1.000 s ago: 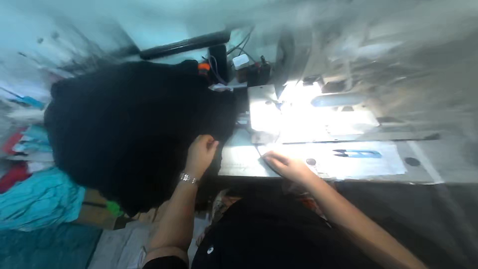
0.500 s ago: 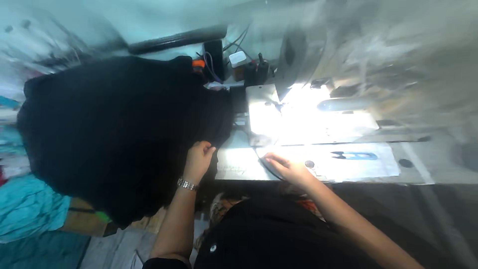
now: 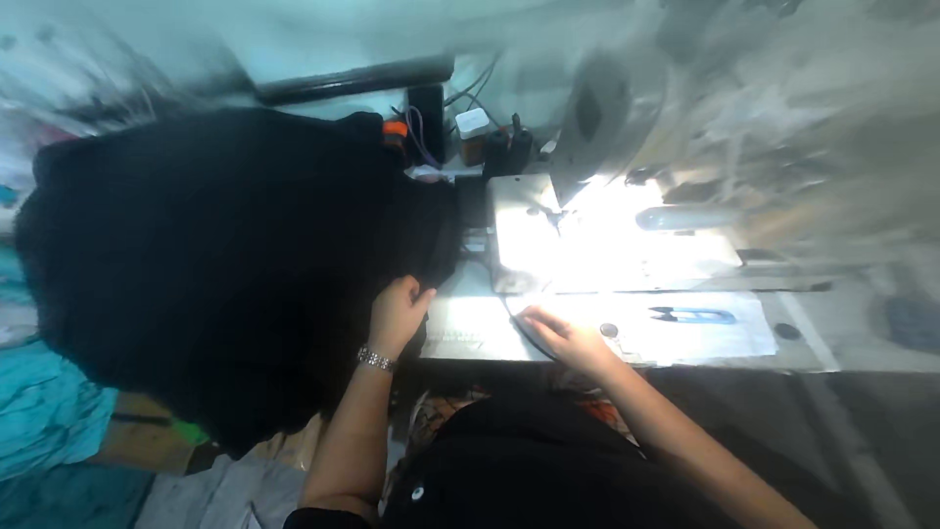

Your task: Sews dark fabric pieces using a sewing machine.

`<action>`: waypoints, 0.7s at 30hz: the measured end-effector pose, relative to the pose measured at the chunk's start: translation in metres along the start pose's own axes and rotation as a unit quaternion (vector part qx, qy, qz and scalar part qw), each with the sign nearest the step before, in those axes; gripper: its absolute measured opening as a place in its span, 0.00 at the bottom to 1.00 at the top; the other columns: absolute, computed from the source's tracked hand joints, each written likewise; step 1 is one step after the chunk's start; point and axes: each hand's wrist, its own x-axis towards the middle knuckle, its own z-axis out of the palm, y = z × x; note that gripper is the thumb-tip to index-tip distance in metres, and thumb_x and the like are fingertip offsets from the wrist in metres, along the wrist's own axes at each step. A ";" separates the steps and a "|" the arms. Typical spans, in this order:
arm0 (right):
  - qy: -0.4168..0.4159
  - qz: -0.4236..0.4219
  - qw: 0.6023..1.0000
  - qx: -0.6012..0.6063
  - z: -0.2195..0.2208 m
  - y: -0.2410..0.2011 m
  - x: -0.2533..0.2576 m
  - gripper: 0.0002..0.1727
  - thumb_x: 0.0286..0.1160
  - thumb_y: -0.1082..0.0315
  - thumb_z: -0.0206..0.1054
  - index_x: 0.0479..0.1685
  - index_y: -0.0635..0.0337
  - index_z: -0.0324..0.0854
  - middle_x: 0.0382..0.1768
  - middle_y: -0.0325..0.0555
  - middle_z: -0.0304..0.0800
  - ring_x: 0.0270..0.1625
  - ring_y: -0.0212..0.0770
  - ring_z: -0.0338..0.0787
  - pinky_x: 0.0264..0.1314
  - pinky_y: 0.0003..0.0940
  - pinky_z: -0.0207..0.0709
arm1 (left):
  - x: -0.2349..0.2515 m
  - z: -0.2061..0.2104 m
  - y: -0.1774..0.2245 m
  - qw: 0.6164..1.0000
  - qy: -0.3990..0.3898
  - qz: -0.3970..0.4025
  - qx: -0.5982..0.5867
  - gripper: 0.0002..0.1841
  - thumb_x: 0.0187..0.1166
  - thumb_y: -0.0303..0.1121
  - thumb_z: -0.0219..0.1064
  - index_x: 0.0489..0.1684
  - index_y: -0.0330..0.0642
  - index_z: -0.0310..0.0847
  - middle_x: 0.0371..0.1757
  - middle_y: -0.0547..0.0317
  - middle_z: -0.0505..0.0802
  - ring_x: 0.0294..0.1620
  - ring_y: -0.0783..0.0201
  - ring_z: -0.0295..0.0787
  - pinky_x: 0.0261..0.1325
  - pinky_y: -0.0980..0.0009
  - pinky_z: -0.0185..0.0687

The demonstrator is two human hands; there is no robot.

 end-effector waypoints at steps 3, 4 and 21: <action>0.002 -0.006 1.000 0.000 0.001 0.002 0.000 0.17 0.90 0.58 0.56 0.58 0.53 0.90 0.45 0.39 0.95 0.43 0.27 0.90 0.51 0.29 0.84 | 0.000 -0.001 -0.009 0.989 0.060 0.012 -0.135 0.16 0.85 0.42 0.66 0.38 0.36 0.86 0.31 0.54 0.87 0.33 0.61 0.84 0.41 0.58 0.83; 0.004 -0.008 1.000 0.001 0.001 0.002 0.000 0.17 0.90 0.58 0.57 0.57 0.53 0.90 0.45 0.39 0.95 0.43 0.25 0.90 0.51 0.28 0.84 | -0.002 -0.002 -0.012 0.969 0.097 0.005 -0.227 0.13 0.86 0.38 0.64 0.38 0.36 0.84 0.29 0.57 0.85 0.30 0.66 0.80 0.37 0.65 0.79; -0.010 -0.177 0.984 0.015 0.022 -0.076 0.021 0.17 0.85 0.66 0.59 0.64 0.61 0.87 0.42 0.50 0.92 0.38 0.34 0.87 0.45 0.30 0.83 | -0.069 -0.054 0.081 0.912 0.097 0.088 -0.389 0.12 0.92 0.32 0.51 0.58 0.40 0.80 0.40 0.68 0.89 0.40 0.78 0.87 0.47 0.76 0.87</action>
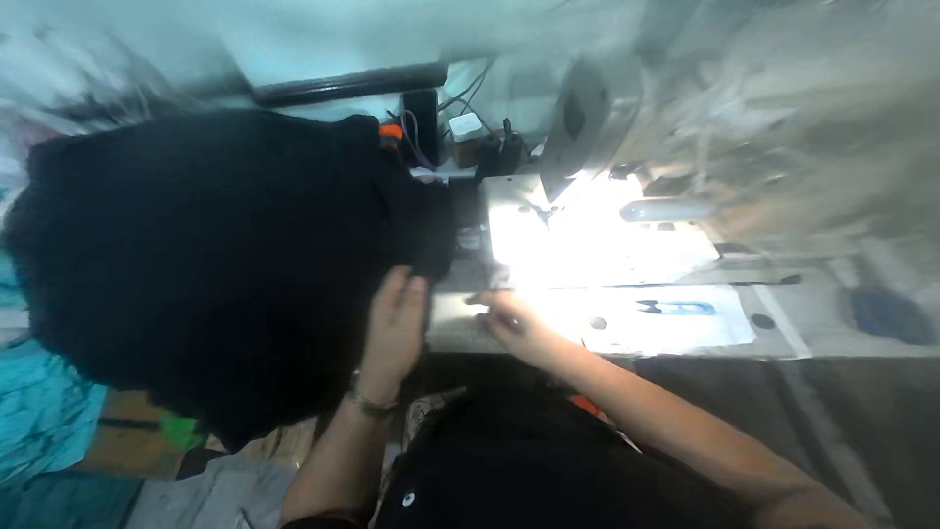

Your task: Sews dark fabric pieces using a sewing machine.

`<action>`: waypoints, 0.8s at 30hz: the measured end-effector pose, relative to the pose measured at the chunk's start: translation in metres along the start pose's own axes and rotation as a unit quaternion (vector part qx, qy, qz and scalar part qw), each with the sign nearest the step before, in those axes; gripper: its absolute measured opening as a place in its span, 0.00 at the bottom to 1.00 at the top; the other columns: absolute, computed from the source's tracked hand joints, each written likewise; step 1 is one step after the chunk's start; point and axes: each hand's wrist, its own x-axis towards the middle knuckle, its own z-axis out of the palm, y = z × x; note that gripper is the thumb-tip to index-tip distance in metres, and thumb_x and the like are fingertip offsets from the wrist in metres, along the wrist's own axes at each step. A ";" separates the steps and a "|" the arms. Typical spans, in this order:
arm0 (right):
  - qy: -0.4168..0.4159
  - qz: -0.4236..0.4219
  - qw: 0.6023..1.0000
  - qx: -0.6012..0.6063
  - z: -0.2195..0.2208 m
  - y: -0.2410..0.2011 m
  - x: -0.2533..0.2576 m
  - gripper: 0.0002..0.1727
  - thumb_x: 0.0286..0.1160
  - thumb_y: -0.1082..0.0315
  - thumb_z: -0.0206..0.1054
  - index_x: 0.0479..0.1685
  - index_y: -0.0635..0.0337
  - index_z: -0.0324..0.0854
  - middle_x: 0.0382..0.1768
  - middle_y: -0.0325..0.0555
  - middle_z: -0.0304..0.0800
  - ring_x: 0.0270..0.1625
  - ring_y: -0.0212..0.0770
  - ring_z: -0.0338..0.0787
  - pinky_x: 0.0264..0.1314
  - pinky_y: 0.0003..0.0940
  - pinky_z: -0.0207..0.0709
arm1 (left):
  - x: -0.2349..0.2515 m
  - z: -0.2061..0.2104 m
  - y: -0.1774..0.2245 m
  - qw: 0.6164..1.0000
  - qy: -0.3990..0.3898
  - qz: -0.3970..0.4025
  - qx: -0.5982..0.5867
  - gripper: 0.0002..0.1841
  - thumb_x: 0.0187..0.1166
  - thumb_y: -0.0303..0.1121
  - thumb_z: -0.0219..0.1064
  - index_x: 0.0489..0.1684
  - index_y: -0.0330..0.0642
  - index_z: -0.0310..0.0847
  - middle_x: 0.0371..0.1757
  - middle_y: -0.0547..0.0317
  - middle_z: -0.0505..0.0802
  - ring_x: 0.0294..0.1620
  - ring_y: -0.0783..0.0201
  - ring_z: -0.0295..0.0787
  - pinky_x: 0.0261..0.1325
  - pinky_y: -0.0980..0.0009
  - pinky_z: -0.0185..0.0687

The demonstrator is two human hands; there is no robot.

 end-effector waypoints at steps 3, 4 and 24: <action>-0.116 -0.109 0.983 -0.090 0.012 -0.059 0.045 0.12 0.76 0.67 0.66 0.48 0.67 0.87 0.42 0.59 0.93 0.46 0.54 0.94 0.50 0.52 0.88 | -0.011 0.018 0.033 0.988 -0.093 0.126 -0.004 0.11 0.91 0.29 0.52 0.48 0.36 0.80 0.30 0.65 0.86 0.31 0.77 0.83 0.37 0.80 0.83; -0.197 -0.069 0.971 -0.115 0.007 -0.083 0.062 0.14 0.79 0.66 0.66 0.53 0.68 0.86 0.49 0.62 0.92 0.54 0.58 0.92 0.57 0.57 0.83 | -0.012 0.017 0.046 0.985 -0.110 0.134 -0.015 0.10 0.91 0.29 0.53 0.47 0.36 0.79 0.29 0.66 0.84 0.30 0.78 0.81 0.36 0.81 0.81; 0.161 -0.101 0.950 -0.249 -0.118 -0.113 0.060 0.12 0.76 0.63 0.62 0.35 0.62 0.86 0.27 0.52 0.87 0.33 0.53 0.90 0.34 0.57 0.79 | 0.131 -0.048 0.155 0.724 0.278 0.412 0.477 0.14 0.83 0.35 0.63 0.29 0.36 0.87 0.29 0.49 0.89 0.37 0.57 0.87 0.44 0.60 0.75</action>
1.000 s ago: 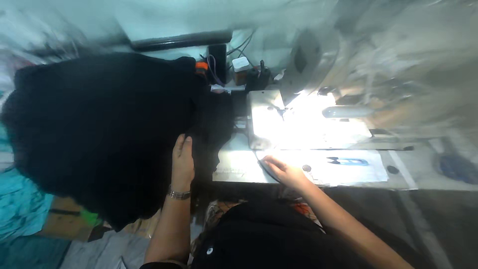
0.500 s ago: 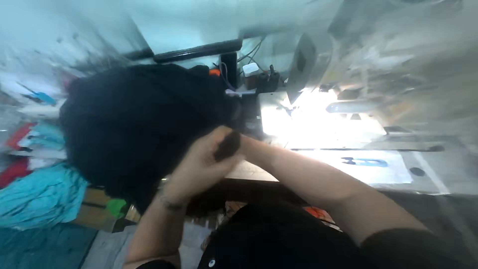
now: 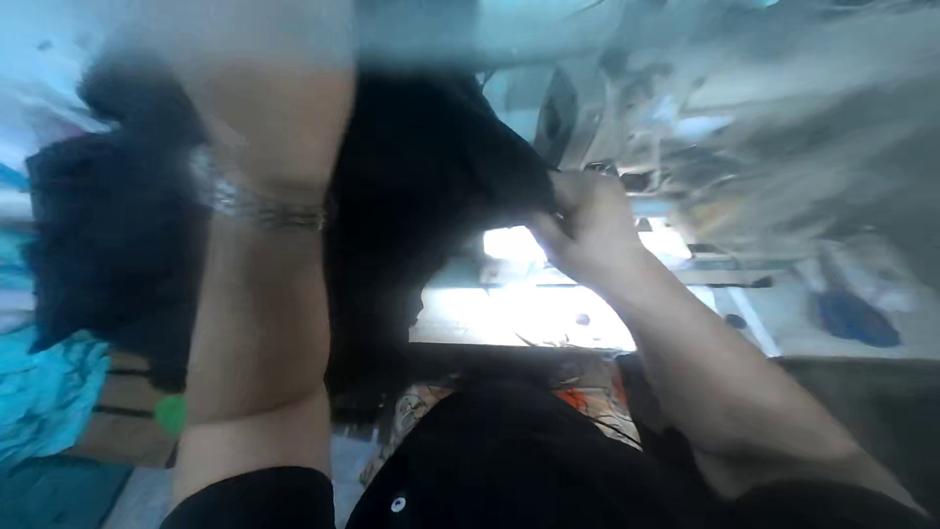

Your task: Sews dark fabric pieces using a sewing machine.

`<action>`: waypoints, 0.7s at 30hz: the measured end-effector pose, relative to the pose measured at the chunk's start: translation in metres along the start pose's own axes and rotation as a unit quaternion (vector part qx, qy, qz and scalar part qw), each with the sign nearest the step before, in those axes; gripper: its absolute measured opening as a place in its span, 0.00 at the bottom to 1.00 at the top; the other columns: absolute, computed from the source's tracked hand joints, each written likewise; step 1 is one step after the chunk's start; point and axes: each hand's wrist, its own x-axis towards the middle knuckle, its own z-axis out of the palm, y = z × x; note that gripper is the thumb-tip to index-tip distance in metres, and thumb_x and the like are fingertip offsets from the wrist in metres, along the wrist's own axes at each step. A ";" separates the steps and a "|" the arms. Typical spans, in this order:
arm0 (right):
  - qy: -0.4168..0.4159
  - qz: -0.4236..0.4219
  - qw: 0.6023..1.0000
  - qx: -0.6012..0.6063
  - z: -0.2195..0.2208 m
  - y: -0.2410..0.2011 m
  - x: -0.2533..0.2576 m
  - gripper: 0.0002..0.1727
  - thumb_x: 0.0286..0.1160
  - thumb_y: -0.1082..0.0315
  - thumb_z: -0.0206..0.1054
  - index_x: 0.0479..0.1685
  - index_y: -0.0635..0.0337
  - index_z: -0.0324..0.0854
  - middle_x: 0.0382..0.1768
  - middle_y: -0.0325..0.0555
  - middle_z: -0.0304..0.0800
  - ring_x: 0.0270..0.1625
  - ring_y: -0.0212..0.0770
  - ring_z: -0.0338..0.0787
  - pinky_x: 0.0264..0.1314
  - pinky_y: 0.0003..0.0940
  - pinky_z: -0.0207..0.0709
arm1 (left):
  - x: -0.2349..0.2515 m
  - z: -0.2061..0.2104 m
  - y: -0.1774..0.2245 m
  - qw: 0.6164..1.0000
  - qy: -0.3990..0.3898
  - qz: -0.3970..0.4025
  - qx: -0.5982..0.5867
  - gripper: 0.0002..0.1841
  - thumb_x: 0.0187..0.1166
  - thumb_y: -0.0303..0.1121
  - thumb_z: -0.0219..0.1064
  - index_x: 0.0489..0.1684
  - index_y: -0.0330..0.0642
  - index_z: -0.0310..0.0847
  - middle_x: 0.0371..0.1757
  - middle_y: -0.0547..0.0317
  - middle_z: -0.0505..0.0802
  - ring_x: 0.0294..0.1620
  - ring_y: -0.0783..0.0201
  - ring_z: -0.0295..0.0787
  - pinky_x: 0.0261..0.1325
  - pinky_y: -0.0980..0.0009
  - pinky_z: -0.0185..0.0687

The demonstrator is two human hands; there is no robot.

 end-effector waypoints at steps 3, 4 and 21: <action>-0.131 0.131 0.983 -0.010 -0.008 0.039 -0.082 0.18 0.79 0.54 0.62 0.26 0.55 0.85 0.17 0.40 0.81 0.21 0.41 0.84 0.24 0.49 0.77 | -0.017 0.010 0.047 0.991 -0.082 0.041 -0.100 0.09 0.71 0.27 0.62 0.36 0.34 0.88 0.36 0.41 0.93 0.44 0.46 0.92 0.47 0.51 0.79; -0.206 0.179 0.962 -0.006 -0.007 0.051 -0.109 0.21 0.84 0.51 0.62 0.30 0.59 0.86 0.20 0.45 0.85 0.25 0.46 0.88 0.31 0.55 0.82 | -0.033 0.026 0.048 0.978 -0.132 0.067 -0.144 0.12 0.67 0.25 0.63 0.44 0.38 0.91 0.45 0.42 0.95 0.52 0.44 0.92 0.54 0.48 0.83; -0.347 0.337 0.873 -0.056 0.003 0.088 -0.177 0.13 0.83 0.61 0.65 0.46 0.60 0.90 0.45 0.59 0.93 0.54 0.62 0.92 0.57 0.67 0.80 | -0.192 0.061 0.082 0.865 -0.396 0.031 -0.307 0.18 0.61 0.13 0.66 0.43 0.43 0.92 0.53 0.55 0.95 0.65 0.53 0.87 0.71 0.53 0.81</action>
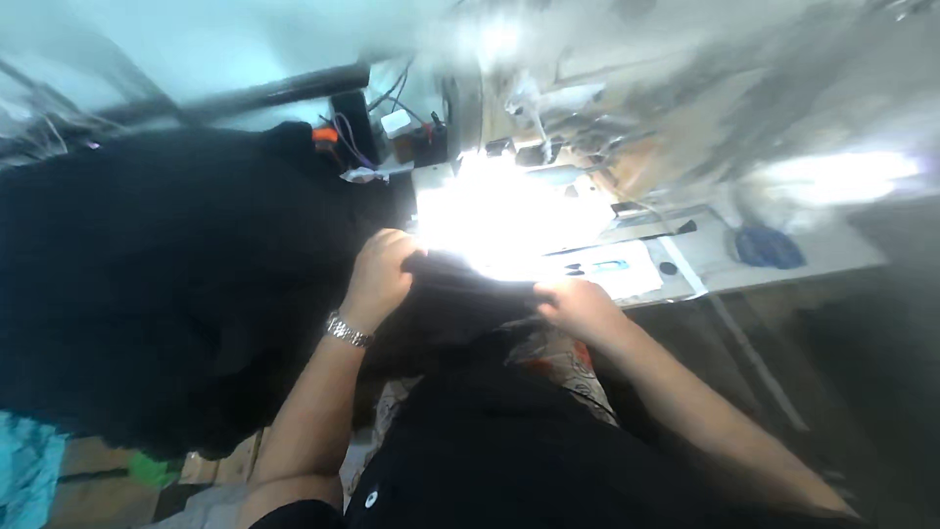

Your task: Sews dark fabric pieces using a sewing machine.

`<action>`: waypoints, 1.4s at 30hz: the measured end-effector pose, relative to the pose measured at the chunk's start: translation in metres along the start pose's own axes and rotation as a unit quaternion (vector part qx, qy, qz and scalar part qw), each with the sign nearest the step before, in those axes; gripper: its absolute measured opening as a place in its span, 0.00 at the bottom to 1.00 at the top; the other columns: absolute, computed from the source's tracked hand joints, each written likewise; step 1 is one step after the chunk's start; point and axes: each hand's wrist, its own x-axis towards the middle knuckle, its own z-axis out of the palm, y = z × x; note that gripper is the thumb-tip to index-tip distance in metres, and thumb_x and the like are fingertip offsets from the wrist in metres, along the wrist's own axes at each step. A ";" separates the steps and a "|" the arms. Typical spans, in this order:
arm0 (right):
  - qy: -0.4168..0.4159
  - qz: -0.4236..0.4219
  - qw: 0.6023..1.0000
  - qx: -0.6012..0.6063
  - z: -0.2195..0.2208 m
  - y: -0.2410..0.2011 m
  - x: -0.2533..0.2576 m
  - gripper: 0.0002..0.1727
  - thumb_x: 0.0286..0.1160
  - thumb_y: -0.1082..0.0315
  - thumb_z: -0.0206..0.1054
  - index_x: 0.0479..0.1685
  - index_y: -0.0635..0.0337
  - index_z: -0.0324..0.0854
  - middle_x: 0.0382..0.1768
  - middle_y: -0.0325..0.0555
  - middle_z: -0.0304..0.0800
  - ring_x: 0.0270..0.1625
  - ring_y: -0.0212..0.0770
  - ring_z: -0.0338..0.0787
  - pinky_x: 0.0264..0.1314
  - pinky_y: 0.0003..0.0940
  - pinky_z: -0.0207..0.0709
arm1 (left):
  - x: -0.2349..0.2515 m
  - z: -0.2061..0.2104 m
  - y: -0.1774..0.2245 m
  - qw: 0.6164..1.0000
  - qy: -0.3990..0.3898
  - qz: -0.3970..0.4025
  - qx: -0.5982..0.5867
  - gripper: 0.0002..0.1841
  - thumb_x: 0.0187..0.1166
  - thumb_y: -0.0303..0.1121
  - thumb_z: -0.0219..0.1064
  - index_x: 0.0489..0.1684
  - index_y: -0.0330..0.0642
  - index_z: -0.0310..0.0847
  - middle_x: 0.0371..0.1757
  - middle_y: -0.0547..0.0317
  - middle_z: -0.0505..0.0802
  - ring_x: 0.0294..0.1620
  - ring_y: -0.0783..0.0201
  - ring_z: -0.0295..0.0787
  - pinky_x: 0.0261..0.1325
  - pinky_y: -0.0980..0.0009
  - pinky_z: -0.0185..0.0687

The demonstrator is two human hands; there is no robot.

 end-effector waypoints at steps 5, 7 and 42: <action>-0.020 -0.092 0.995 0.035 0.025 -0.019 0.002 0.26 0.82 0.42 0.64 0.56 0.56 0.90 0.50 0.54 0.92 0.54 0.55 0.92 0.61 0.60 0.82 | -0.017 -0.018 0.013 0.997 0.072 0.028 0.016 0.15 0.64 0.14 0.64 0.40 0.41 0.92 0.49 0.53 0.95 0.60 0.54 0.90 0.71 0.53 0.80; 0.080 -0.142 0.986 0.021 0.031 -0.022 0.001 0.28 0.76 0.36 0.67 0.51 0.51 0.92 0.48 0.51 0.92 0.49 0.52 0.93 0.52 0.56 0.86 | -0.023 -0.011 0.011 0.999 0.008 0.017 0.037 0.14 0.64 0.16 0.66 0.39 0.44 0.93 0.45 0.57 0.95 0.54 0.57 0.91 0.70 0.51 0.80; 0.355 -0.342 0.851 0.182 0.053 -0.067 0.042 0.09 0.76 0.70 0.70 0.49 0.54 0.94 0.40 0.44 0.91 0.42 0.35 0.90 0.46 0.29 0.87 | -0.065 -0.004 0.057 1.000 -0.012 0.009 -0.003 0.10 0.75 0.30 0.69 0.50 0.47 0.92 0.44 0.59 0.94 0.48 0.63 0.91 0.56 0.65 0.86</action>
